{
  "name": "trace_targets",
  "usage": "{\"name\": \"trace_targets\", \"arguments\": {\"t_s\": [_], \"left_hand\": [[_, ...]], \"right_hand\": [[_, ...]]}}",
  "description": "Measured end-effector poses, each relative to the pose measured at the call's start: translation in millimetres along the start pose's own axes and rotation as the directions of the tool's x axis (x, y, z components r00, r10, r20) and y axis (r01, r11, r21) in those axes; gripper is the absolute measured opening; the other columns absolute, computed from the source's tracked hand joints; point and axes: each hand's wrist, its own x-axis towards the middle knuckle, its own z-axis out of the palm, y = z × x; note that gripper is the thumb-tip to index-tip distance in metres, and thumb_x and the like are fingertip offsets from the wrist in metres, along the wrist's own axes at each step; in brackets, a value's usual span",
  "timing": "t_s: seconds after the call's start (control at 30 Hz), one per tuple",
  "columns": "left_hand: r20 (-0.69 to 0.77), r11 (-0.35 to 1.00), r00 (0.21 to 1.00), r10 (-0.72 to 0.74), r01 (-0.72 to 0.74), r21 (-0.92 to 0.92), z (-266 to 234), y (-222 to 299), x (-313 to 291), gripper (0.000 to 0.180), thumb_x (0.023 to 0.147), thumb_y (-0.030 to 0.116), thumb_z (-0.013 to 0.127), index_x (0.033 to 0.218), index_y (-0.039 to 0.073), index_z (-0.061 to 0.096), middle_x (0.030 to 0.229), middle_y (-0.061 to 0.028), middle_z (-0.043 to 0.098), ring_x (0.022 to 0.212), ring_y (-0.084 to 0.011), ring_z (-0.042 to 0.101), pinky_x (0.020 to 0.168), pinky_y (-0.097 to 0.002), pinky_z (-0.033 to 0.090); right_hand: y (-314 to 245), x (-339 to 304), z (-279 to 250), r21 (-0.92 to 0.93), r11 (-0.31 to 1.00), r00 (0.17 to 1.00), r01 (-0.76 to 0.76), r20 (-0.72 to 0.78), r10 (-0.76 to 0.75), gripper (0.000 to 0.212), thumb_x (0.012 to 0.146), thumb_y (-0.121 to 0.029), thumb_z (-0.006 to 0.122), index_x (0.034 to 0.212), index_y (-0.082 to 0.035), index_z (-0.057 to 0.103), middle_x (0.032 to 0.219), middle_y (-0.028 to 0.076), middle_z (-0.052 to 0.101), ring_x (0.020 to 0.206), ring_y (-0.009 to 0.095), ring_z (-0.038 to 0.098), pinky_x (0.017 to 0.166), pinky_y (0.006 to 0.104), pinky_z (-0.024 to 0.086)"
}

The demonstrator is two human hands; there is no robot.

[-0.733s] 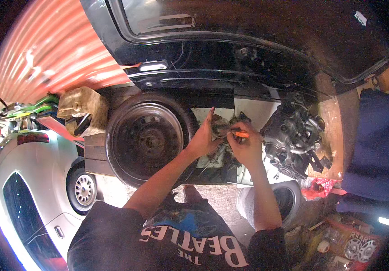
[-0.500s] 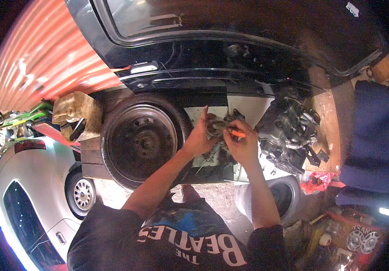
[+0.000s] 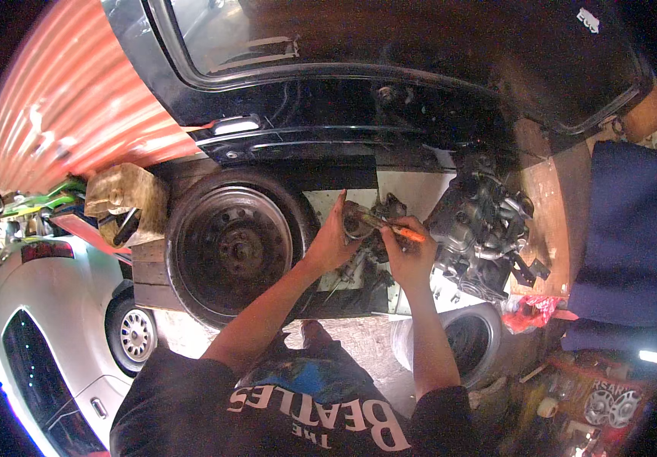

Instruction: The person paints a car wheel rim black using a small brush. They repeatedly dip the brush into a container and apply paint to the rim's inner and outer surfaces while rotating the rim by hand.

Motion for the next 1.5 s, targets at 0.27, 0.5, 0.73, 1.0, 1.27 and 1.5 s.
{"name": "trace_targets", "arguments": {"t_s": [0.27,0.5,0.73,1.0,1.27,1.5], "left_hand": [[-0.016,1.0,1.0,0.026,-0.026,-0.013,0,-2,0,0.121,0.075,-0.004,0.08,0.162,-0.002,-0.003,0.14,-0.029,0.047,0.13,-0.0452,0.051,0.112,-0.0445,0.043],[-0.037,0.999,0.998,0.042,-0.042,0.009,5,-13,2,0.119,0.077,-0.002,0.079,0.163,0.0,-0.003,0.142,-0.0288,0.045,0.133,-0.0454,0.049,0.112,-0.0443,0.042],[-0.063,1.0,0.998,-0.02,0.02,-0.008,4,-14,1,0.117,0.077,-0.002,0.078,0.163,0.001,-0.001,0.141,-0.028,0.045,0.133,-0.0448,0.048,0.111,-0.0438,0.044],[-0.104,0.995,0.991,-0.086,0.091,0.046,2,-29,15,0.113,0.076,0.0,0.078,0.164,0.005,0.007,0.14,-0.0259,0.038,0.124,-0.0441,0.053,0.105,-0.0428,0.048],[0.096,0.76,0.98,-0.172,0.07,0.646,16,-112,69,0.089,0.074,0.021,0.085,0.146,-0.003,0.039,0.136,-0.0229,0.04,0.132,-0.0415,0.043,0.106,-0.0491,0.047],[0.234,0.563,0.873,-0.429,0.056,0.824,62,-198,92,0.086,0.072,0.021,0.088,0.141,0.0,0.043,0.133,-0.0194,0.049,0.123,-0.0372,0.056,0.091,-0.0441,0.06]], "right_hand": [[11,3,3,-0.005,1.0,0.999,0.023,0.048,-0.023,0.015,0.094,-0.004,0.074,0.103,0.002,0.064,0.088,0.004,0.068,0.076,0.007,0.061,0.065,0.0227,0.049],[30,-2,6,0.174,0.982,0.994,-0.069,-0.076,0.083,0.018,0.095,-0.008,0.075,0.106,0.0,0.064,0.093,0.004,0.069,0.078,0.009,0.063,0.069,0.0243,0.051],[81,-19,14,0.496,0.795,0.818,-0.349,-0.252,0.517,0.031,0.098,-0.025,0.073,0.113,0.0,0.063,0.106,0.007,0.067,0.094,0.019,0.065,0.085,0.0337,0.051],[122,-49,19,0.919,0.15,0.621,-0.365,0.12,0.775,0.017,0.104,-0.028,0.063,0.111,-0.013,0.061,0.09,-0.001,0.063,0.073,0.011,0.057,0.06,0.0257,0.049],[111,-56,13,0.942,-0.283,0.596,-0.178,0.332,0.731,0.028,0.107,-0.032,0.055,0.108,-0.005,0.062,0.077,-0.001,0.056,0.064,0.009,0.052,0.054,0.0242,0.047],[83,-50,26,0.884,-0.465,0.742,-0.054,0.347,0.573,0.037,0.105,-0.033,0.06,0.112,0.004,0.058,0.081,0.0,0.057,0.065,0.007,0.052,0.057,0.0222,0.044]]}}
